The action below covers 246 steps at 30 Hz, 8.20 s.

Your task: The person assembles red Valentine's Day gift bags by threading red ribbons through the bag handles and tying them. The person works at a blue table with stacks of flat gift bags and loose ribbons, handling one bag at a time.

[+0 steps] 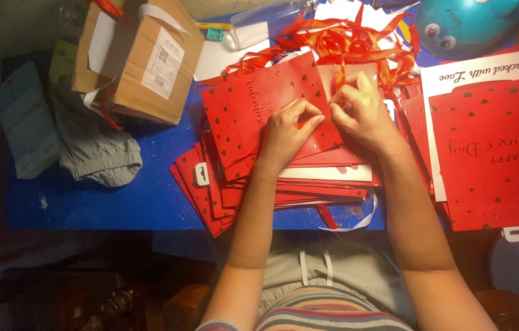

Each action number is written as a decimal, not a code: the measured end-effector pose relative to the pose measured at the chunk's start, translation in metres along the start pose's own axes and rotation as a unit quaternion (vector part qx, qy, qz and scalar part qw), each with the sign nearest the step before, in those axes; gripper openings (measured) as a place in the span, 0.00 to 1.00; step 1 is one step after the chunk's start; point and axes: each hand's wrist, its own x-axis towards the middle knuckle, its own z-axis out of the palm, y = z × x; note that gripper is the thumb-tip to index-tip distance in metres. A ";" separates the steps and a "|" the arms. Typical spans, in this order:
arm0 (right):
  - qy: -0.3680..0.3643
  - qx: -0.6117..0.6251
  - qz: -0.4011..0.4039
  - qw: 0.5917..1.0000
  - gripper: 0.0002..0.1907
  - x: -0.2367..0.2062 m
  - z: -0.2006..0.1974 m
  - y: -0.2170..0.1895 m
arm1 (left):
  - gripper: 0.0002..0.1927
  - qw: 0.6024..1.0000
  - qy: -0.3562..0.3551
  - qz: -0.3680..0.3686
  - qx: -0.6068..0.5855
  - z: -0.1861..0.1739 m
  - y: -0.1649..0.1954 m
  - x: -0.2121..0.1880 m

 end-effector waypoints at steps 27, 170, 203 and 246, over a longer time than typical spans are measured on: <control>0.011 -0.054 -0.096 0.994 0.14 -0.057 -0.004 -0.024 | 0.10 0.997 -0.024 0.076 0.001 -0.006 0.020 -0.024; 0.063 -0.092 -0.025 0.994 0.10 -0.061 0.012 -0.037 | 0.06 0.988 0.036 0.112 0.101 -0.001 0.012 -0.049; 0.060 -0.071 -0.075 0.993 0.11 -0.062 0.006 -0.042 | 0.06 0.993 0.028 0.106 0.049 -0.005 0.014 -0.050; 0.049 -0.103 -0.104 0.988 0.10 -0.061 0.008 -0.039 | 0.20 0.992 0.014 0.040 0.118 0.006 0.015 -0.046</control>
